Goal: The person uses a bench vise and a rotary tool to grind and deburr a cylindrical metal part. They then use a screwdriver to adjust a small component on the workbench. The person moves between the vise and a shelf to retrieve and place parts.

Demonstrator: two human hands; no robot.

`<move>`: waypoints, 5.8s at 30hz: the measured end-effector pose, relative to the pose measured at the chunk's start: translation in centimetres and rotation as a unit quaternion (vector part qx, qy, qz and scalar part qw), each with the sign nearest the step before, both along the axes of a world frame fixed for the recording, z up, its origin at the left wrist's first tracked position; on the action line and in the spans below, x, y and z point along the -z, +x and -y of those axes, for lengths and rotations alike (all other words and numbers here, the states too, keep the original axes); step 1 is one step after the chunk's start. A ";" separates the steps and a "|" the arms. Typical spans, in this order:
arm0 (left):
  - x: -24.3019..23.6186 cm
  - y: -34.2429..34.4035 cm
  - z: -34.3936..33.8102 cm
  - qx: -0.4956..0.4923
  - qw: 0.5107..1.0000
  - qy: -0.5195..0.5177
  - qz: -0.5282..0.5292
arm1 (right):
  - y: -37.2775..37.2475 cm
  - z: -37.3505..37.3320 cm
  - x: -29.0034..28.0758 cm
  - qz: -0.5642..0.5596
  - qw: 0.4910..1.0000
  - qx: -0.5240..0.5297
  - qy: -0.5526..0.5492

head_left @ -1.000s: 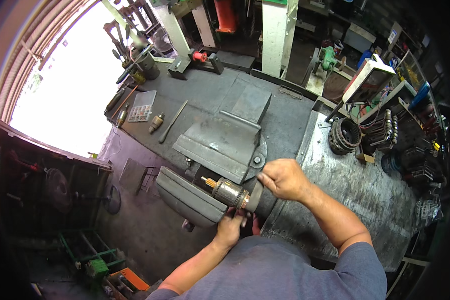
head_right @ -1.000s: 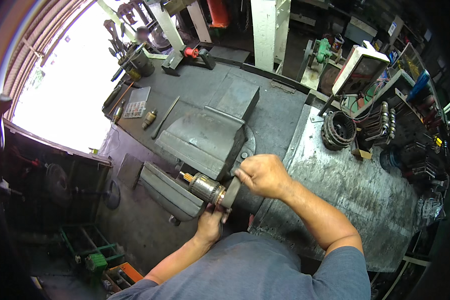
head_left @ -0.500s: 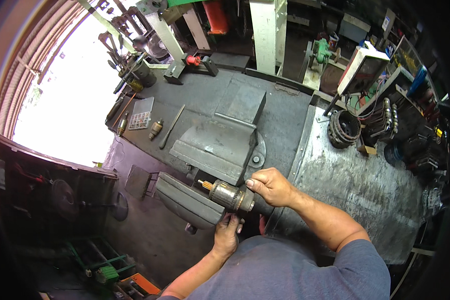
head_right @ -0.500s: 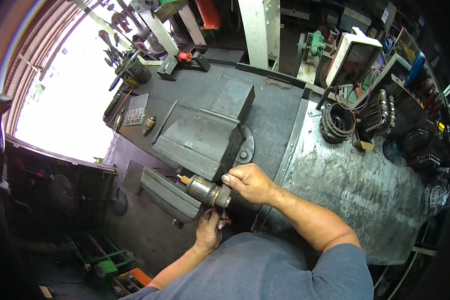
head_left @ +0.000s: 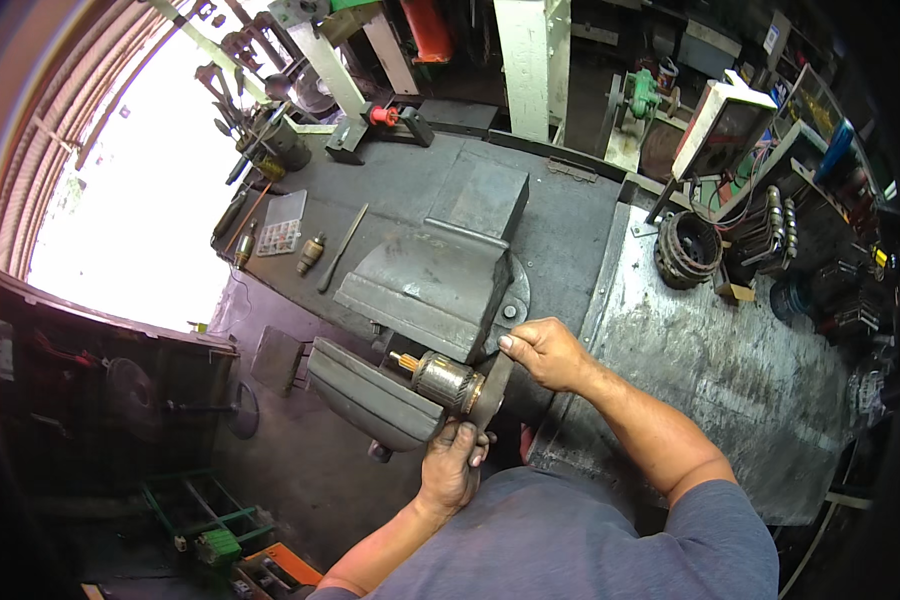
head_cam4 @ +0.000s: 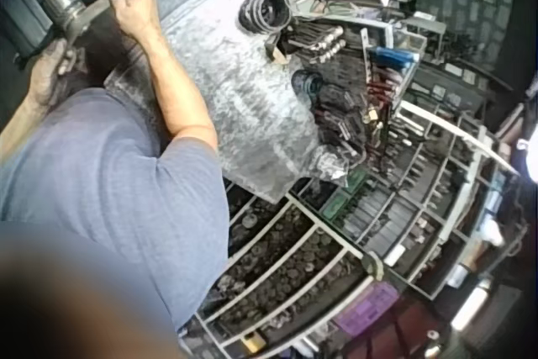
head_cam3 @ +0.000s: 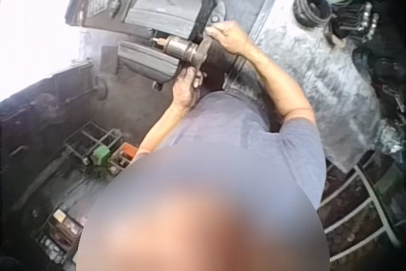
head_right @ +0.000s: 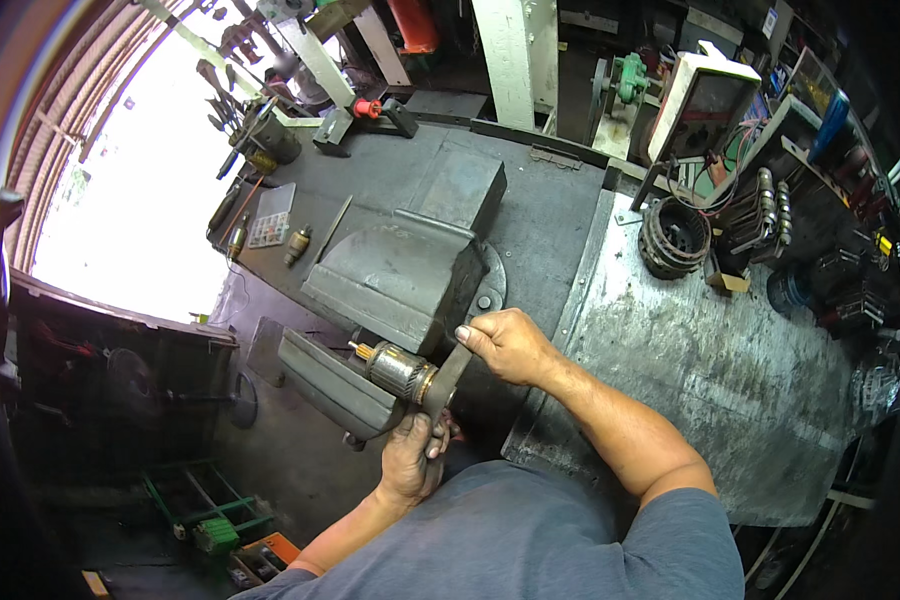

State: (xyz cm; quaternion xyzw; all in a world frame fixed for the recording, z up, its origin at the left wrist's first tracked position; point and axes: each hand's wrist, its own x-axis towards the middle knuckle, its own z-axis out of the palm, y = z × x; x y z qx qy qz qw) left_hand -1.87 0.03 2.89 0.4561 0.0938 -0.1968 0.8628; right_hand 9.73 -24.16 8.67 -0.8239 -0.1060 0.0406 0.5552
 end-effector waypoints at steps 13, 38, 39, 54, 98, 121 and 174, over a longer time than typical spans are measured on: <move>3.1 2.7 1.1 0.026 0.995 0.061 0.075 | -0.3 0.1 -6.0 0.218 0.953 -0.063 -0.203; 0.6 4.5 1.5 0.059 0.956 0.191 0.214 | -0.5 1.0 -7.9 0.269 0.891 -0.207 -0.302; 0.3 4.1 1.4 0.046 0.979 0.123 0.154 | -0.2 1.0 -8.0 0.258 0.913 -0.133 -0.287; 3.8 4.4 2.1 0.007 0.970 0.136 0.203 | -0.2 -0.2 -8.8 0.268 0.921 -0.071 -0.276; 1.8 3.4 2.0 0.022 0.981 0.154 0.119 | -0.1 0.2 -7.4 0.238 0.926 -0.174 -0.235; 0.8 0.6 -2.3 0.297 0.854 0.408 0.126 | -16.9 16.1 6.8 -0.243 0.848 0.372 -0.290; -9.1 4.6 -18.3 -0.242 0.919 -0.251 0.185 | -4.2 -4.4 -3.4 -0.460 0.751 -0.095 0.464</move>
